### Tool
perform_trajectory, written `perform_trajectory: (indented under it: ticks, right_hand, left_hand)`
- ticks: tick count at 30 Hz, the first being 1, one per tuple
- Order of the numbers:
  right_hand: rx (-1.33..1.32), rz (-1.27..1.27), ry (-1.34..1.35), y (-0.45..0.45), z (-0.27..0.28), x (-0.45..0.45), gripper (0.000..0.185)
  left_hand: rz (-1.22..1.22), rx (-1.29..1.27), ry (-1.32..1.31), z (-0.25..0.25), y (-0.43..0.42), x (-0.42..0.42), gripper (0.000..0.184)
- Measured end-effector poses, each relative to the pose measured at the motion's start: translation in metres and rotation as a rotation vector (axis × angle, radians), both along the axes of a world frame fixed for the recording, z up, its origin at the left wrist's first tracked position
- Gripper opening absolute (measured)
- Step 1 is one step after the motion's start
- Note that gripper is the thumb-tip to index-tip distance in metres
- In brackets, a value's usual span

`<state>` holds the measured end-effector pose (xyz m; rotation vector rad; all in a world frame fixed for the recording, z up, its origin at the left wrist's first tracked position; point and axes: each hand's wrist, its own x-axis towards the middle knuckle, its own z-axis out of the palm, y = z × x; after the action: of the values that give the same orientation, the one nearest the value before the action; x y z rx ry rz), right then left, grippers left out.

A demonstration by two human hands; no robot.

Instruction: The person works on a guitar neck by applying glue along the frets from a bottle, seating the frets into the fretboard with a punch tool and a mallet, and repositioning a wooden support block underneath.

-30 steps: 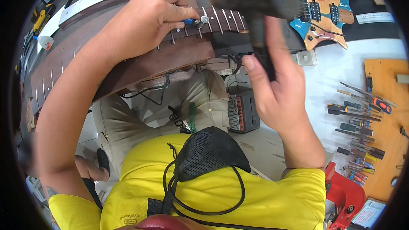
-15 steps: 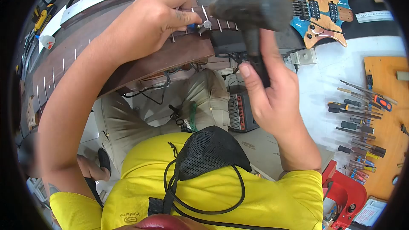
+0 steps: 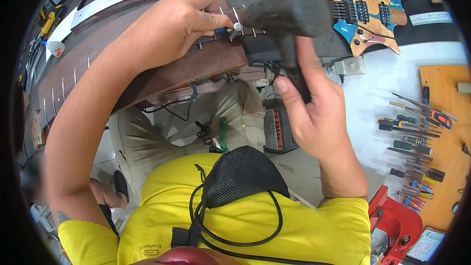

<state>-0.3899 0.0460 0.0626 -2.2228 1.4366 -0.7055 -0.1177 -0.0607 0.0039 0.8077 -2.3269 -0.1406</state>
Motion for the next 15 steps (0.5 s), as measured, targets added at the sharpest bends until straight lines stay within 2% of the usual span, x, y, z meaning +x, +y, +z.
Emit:
perform_trajectory:
  ticks: [2,3,5,6,8,9,10,12,13,15]
  right_hand:
    - [-0.046,-0.065,-0.138,0.003,-0.005,-0.001,0.069]
    - [-0.062,-0.055,-0.102,0.001,-0.006,-0.002,0.069]
    - [-0.061,0.07,0.144,-0.005,0.005,-0.001,0.069]
    - [-0.067,0.069,0.142,-0.004,0.008,0.001,0.069]
    - [0.002,-0.028,-0.035,0.002,0.01,0.007,0.059]
    - [-0.067,-0.044,-0.165,0.003,0.002,0.005,0.059]
    - [-0.065,-0.042,-0.164,0.003,-0.002,0.003,0.059]
    - [-0.09,-0.035,0.018,0.001,-0.005,-0.001,0.068]
    - [0.012,0.073,0.073,-0.005,0.008,0.004,0.068]
    - [0.0,0.028,0.001,0.003,0.005,-0.005,0.069]
  left_hand:
    - [0.001,0.012,-0.001,0.0,-0.001,0.0,0.035]
    - [-0.003,0.026,-0.001,0.0,0.0,0.0,0.035]
    - [-0.005,-0.018,-0.021,-0.001,-0.001,0.0,0.035]
    - [-0.007,-0.066,-0.046,-0.001,-0.002,0.001,0.036]
    - [-0.007,-0.034,-0.029,-0.002,-0.003,0.0,0.035]
    - [0.0,0.003,-0.008,-0.003,-0.003,0.001,0.035]
    - [0.001,0.005,-0.006,-0.003,-0.002,0.002,0.035]
    - [0.005,0.073,-0.014,0.001,-0.001,0.002,0.034]
    - [0.006,0.068,-0.016,0.002,-0.001,0.002,0.034]
    - [-0.006,0.111,-0.011,0.003,-0.001,0.002,0.032]
